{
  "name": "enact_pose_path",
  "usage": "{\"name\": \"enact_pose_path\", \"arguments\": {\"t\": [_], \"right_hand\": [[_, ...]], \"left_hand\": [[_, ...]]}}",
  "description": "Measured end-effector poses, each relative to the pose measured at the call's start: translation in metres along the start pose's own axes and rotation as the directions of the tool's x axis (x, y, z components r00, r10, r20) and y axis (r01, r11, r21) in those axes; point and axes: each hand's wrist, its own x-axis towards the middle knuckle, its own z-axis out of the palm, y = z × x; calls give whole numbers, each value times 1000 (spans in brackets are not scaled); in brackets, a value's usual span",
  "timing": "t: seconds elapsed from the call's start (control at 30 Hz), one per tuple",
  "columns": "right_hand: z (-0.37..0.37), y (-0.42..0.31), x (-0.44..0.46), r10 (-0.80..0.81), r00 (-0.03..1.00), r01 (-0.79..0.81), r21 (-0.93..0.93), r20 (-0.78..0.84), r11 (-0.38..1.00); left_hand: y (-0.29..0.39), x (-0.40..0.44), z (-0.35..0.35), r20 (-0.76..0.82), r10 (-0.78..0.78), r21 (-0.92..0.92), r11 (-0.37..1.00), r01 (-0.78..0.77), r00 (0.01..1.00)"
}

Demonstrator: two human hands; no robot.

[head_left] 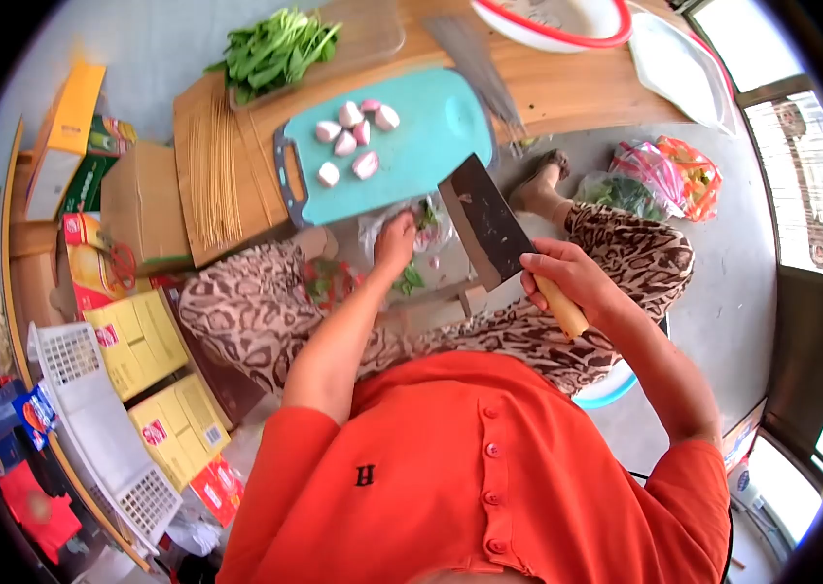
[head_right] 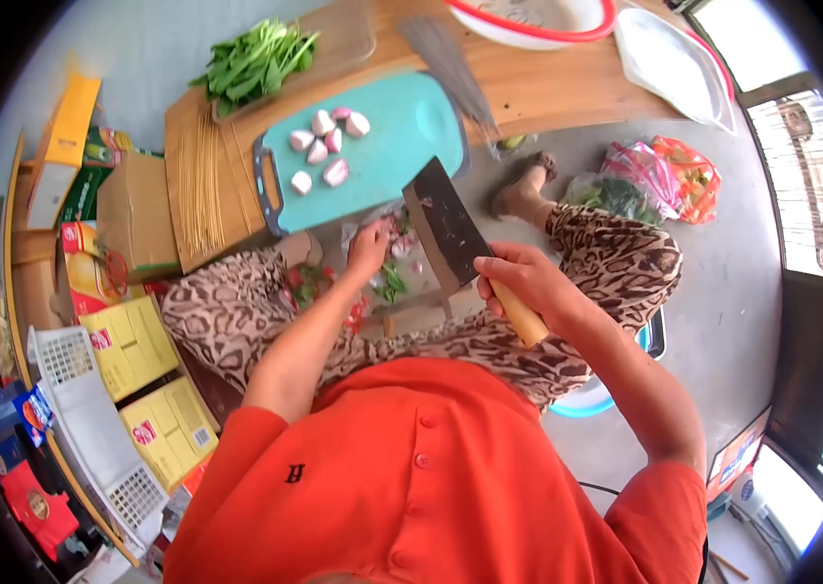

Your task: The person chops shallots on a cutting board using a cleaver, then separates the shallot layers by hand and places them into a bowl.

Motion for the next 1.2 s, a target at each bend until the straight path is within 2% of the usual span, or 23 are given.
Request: {"name": "enact_pose_path", "arguments": {"t": [0.03,0.07,0.1,0.13,0.17,0.2,0.23,0.3,0.37,0.43,0.5,0.7,0.77,0.8,0.83,0.9,0.93,0.97,1.0,1.03,1.07,1.13,1.2], "right_hand": [[-3,-8,-2,-88,996,88,-58,-2,994],[-5,-17,2,-227,974,218,-204,-22,954],[-8,-25,11,-360,933,330,-348,-25,877],[-14,-27,25,-529,848,423,-564,-29,709],[-9,-48,25,-385,918,220,-679,-99,700],[-28,-36,63,-661,751,354,-836,-13,419],[-46,-20,109,-843,518,386,-919,144,79],[-36,-30,139,-754,656,217,-955,-12,205],[-34,-30,175,-760,647,80,-985,-65,153],[-34,-35,198,-786,613,22,-993,-79,118],[-36,-40,218,-800,589,-13,-992,-112,129],[-56,-56,236,-806,557,-81,-979,-200,187],[-63,-61,233,-770,629,-103,-993,-104,50],[-61,-65,221,-806,591,-102,-994,-28,-41],[-57,-73,207,-821,570,-109,-993,-28,-42],[-50,-88,174,-659,746,-7,-990,91,-144],[-47,-93,155,-675,733,-24,-989,81,-145],[-45,-95,135,-610,764,91,-971,211,-221],[-43,-96,112,-532,781,199,-937,328,-286],[-33,-99,86,-480,806,213,-927,345,-309],[-29,-99,62,-470,780,273,-901,412,-337],[-14,-98,25,-427,813,296,-912,397,-284],[-14,-94,5,-445,755,375,-874,482,-310]], "left_hand": [[-23,4,12,-3,73,-46,996,-73,997],[-29,4,16,71,-4,-86,996,10,997],[-20,0,11,84,65,-89,994,-58,994],[2,-10,0,106,62,-98,994,-52,992],[14,-16,-3,103,53,-133,990,-40,993],[18,-18,-2,99,60,-136,990,-46,993],[21,-21,-1,106,80,-190,980,-59,991],[45,-36,-12,119,95,-251,966,-62,988],[66,-51,-25,119,114,-269,960,-79,986],[68,-62,-29,125,132,-289,953,-91,983],[64,-71,-31,128,122,-417,907,-59,984],[78,-92,-55,129,166,-351,930,-112,978],[80,-95,-62,152,145,-348,934,-84,978],[78,-94,-65,159,177,-351,930,-112,971],[80,-93,-68,150,201,-348,927,-138,968],[85,-93,-73,90,231,-302,933,-194,969],[85,-90,-74,74,272,-320,918,-236,959],[83,-89,-78,77,298,-323,910,-259,951],[89,-89,-86,94,304,-216,936,-279,948],[95,-90,-93,118,315,-114,946,-303,942],[101,-91,-99,111,362,-137,928,-347,926],[101,-88,-106,139,441,-220,887,-407,886],[95,-75,-108,145,453,-162,888,-431,880]]}}
